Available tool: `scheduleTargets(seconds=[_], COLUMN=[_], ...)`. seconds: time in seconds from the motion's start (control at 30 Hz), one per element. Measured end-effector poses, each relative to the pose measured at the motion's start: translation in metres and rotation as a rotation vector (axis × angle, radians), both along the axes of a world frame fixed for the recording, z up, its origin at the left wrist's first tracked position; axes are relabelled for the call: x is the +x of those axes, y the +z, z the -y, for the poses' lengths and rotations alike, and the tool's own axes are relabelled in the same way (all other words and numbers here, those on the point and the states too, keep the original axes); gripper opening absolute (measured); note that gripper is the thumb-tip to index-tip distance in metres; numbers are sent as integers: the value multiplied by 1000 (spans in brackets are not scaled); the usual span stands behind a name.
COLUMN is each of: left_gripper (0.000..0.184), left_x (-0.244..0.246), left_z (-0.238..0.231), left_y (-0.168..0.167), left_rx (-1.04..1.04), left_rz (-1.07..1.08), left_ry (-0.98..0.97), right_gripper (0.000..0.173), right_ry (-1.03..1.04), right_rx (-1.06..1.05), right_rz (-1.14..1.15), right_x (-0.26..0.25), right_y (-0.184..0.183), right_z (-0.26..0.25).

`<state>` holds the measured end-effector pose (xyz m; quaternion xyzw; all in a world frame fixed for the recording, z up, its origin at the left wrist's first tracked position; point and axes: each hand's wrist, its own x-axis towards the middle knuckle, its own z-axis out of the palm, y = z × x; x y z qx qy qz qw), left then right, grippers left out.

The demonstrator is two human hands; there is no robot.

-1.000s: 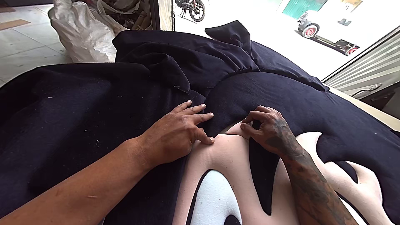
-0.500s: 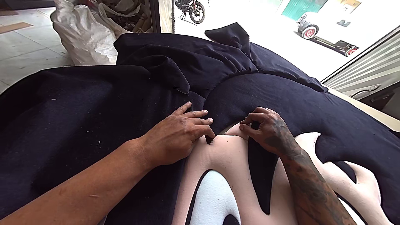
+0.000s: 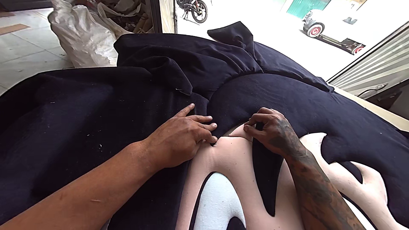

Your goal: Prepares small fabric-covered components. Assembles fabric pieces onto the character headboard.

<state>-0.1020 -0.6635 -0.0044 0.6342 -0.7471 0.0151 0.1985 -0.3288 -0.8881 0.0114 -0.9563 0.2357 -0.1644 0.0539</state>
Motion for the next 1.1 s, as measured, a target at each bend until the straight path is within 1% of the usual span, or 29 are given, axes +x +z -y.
scheduleTargets(seconds=[0.27, 1.1], left_gripper=[35, 34], left_x=[-1, -3], left_z=[-1, -2], left_y=[1, 1], left_rx=[26, 19], left_rz=[5, -3], left_ry=[3, 4], right_gripper=[19, 19], right_ry=[4, 30], right_rx=[-4, -4], right_rz=[5, 10], right_x=[0, -1], right_y=[0, -1], right_z=[-1, 1])
